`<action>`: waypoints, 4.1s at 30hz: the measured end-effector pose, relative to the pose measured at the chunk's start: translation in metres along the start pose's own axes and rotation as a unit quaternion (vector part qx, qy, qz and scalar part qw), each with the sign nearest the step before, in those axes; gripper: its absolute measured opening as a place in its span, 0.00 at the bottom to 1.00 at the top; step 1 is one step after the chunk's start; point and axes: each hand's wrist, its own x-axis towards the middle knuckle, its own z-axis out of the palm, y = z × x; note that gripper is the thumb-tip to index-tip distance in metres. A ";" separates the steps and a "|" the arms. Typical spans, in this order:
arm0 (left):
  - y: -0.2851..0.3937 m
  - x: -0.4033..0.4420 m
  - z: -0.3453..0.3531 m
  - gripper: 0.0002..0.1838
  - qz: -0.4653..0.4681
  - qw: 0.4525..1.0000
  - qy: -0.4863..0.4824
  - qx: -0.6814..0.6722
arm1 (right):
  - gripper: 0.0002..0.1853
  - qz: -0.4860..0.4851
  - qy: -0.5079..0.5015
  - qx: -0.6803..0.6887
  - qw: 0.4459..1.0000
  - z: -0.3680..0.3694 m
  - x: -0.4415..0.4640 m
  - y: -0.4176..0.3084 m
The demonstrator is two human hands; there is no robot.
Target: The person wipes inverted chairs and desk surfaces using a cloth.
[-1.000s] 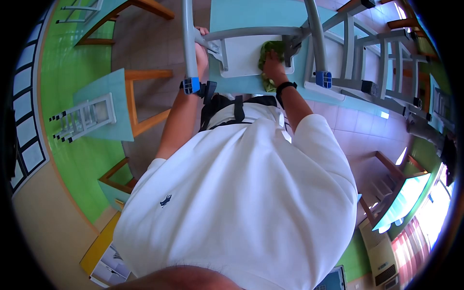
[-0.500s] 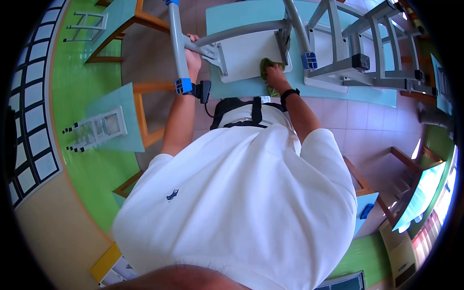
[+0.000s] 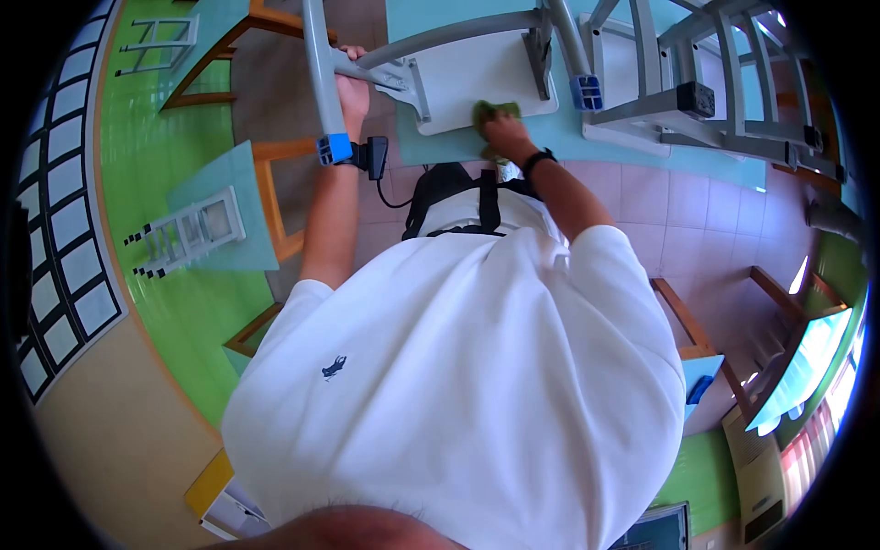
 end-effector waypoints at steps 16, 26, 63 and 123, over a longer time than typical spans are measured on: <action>-0.023 0.008 -0.015 0.10 0.060 0.998 0.007 -0.026 | 0.13 -0.139 -0.024 0.027 0.990 -0.017 0.046 -0.060; -0.025 0.010 -0.007 0.10 0.072 0.994 0.078 -0.011 | 0.21 0.041 0.033 0.262 0.964 0.019 0.000 0.053; 0.040 0.010 -0.081 0.14 0.084 0.836 -0.198 0.505 | 0.16 0.190 -0.001 -0.098 0.977 0.064 0.031 -0.065; 0.212 0.435 -0.498 0.19 -0.132 0.830 -0.005 0.542 | 0.19 -0.143 0.038 0.410 0.900 -0.263 0.708 -0.386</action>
